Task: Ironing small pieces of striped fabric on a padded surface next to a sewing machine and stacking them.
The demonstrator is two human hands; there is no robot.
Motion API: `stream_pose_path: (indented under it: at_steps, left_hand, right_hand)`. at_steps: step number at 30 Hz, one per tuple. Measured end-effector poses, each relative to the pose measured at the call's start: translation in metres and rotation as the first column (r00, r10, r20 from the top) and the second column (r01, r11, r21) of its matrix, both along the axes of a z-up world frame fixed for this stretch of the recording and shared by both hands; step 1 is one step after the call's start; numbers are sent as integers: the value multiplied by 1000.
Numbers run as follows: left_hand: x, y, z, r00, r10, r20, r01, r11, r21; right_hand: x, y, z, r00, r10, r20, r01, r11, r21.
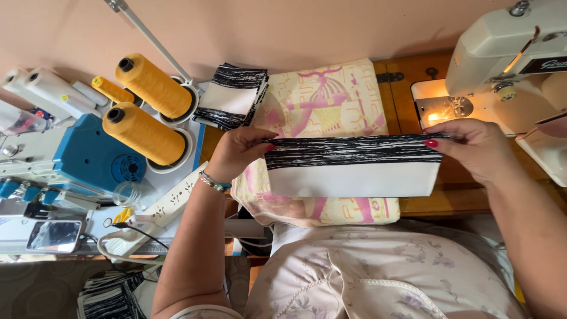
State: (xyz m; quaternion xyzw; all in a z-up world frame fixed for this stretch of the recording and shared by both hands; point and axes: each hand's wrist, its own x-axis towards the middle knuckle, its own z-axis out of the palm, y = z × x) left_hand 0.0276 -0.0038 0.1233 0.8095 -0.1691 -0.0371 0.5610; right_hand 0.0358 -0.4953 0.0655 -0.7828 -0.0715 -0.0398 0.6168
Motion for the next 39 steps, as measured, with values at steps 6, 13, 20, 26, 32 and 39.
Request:
stream_pose_path:
  at_steps: [6,13,20,26,32,39]
  left_hand:
    - [-10,-10,28,980,-52,192,4,970,241]
    - [-15,-8,33,900,-138,413,-18,936,351]
    - [-10,-28,40,757,-100,646,-129,946,297]
    - [-4,-84,36,903,-120,412,126,992,13]
    - [-19,-125,51,836,-394,381,393,916,84]
    - [-39,-123,61,765,-539,353,524,839,144]
  right_hand:
    - [-13,-1,21,999,2,36,-1,999,-33]
    - [-31,-1,34,997,72,41,-75,995,67]
    - [-83,49,103,581,798,161,-808,589,-5]
    - [-112,125,133,226,974,18,-948,225,-224]
    - [-111,150,114,200,975,-97,-975,188,-123]
    - [-117,122,116,638,612,468,-369,776,-512]
